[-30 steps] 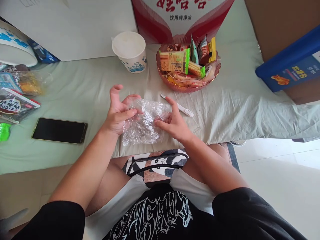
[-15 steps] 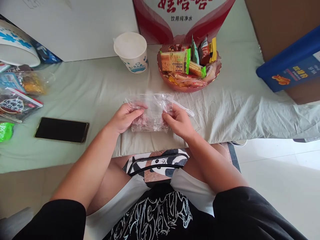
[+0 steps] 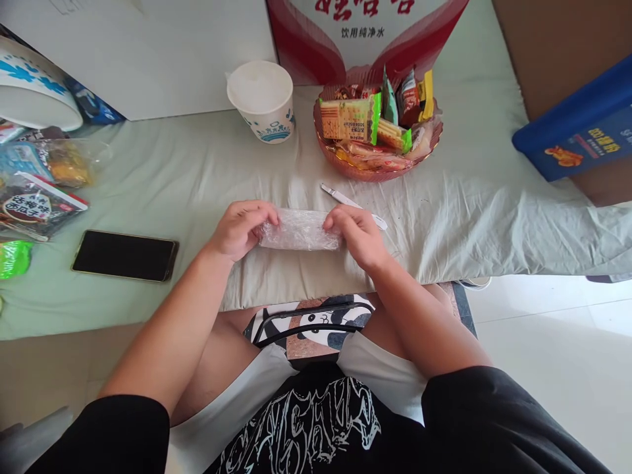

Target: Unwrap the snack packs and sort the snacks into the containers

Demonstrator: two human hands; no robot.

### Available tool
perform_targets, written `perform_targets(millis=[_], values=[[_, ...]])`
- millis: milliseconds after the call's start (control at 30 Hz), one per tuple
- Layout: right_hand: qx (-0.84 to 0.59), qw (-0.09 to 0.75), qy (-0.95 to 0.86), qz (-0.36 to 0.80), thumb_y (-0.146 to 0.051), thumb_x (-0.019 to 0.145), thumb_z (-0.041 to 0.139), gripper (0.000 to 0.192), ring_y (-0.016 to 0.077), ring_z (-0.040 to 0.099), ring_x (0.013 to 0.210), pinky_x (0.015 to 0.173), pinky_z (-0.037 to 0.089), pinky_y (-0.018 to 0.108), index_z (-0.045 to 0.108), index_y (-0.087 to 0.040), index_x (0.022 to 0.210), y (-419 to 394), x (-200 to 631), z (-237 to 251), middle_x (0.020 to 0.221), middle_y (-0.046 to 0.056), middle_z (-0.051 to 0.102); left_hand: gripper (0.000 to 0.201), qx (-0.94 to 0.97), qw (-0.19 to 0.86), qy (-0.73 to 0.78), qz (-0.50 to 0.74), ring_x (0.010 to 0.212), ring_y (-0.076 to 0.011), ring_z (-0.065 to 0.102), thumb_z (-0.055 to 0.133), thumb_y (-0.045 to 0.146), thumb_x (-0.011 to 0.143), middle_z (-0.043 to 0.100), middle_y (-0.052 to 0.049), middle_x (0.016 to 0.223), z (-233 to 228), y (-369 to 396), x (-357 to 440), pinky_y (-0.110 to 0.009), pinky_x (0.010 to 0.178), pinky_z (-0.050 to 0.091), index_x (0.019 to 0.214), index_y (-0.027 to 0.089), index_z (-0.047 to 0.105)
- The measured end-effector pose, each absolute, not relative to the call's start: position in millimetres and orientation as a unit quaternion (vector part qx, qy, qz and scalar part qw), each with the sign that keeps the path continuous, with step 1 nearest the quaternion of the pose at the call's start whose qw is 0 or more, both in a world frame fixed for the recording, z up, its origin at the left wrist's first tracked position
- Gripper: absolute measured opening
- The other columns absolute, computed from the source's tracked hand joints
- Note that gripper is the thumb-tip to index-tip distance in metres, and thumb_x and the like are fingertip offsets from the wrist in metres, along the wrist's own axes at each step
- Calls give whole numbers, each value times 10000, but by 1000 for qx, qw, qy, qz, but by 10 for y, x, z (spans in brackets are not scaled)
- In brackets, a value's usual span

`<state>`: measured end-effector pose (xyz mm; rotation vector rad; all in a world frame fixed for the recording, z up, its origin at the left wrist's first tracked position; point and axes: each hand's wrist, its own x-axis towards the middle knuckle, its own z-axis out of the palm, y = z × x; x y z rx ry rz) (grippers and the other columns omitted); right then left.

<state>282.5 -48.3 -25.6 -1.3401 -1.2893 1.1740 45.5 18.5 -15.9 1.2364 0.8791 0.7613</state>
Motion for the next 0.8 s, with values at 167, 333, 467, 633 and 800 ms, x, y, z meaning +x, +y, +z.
perform_targets(millis=[167, 333, 467, 633, 800], values=[[-524, 519, -419, 530, -435, 690, 907, 688, 129, 542, 596, 558, 460, 273, 466, -308, 1202, -466, 2753, -284, 747, -73, 589, 275, 616, 583, 401, 346, 605, -92, 525, 760, 233, 688, 600, 19, 785, -320, 201, 456, -228, 563, 446, 955, 223, 695], [-585, 498, -440, 464, -375, 765, 764, 306, 112, 493, 588, 567, 409, 272, 557, -242, 947, -457, 2744, -272, 687, -61, 547, 310, 621, 388, 451, 510, 877, -144, 660, 778, 283, 755, 668, -36, 1022, -452, 240, 493, -282, 786, 564, 1015, 242, 614], [-597, 503, -551, 295, -309, 835, 653, 140, 176, 646, 819, 784, 516, 346, 538, -237, 804, -513, 2676, -242, 872, 20, 701, 229, 675, 402, 419, 455, 921, -175, 695, 712, 421, 884, 709, -45, 966, -425, 69, 604, -329, 888, 581, 970, 220, 642], [-492, 446, -658, 355, -294, 905, 598, 52, 197, 695, 905, 814, 544, 363, 576, -249, 920, -598, 2558, -217, 1033, 54, 763, 480, 682, 550, 345, 337, 924, -203, 692, 718, 627, 876, 713, -63, 1015, -350, -127, 730, -315, 811, 567, 1114, 217, 638], [-542, 442, -618, 360, -369, 928, 652, 144, 158, 597, 746, 730, 501, 342, 616, -251, 1001, -581, 2559, -217, 896, 18, 692, 509, 675, 567, 363, 302, 684, -156, 551, 628, 698, 919, 623, -17, 762, -238, -107, 714, -280, 619, 444, 967, 195, 691]])
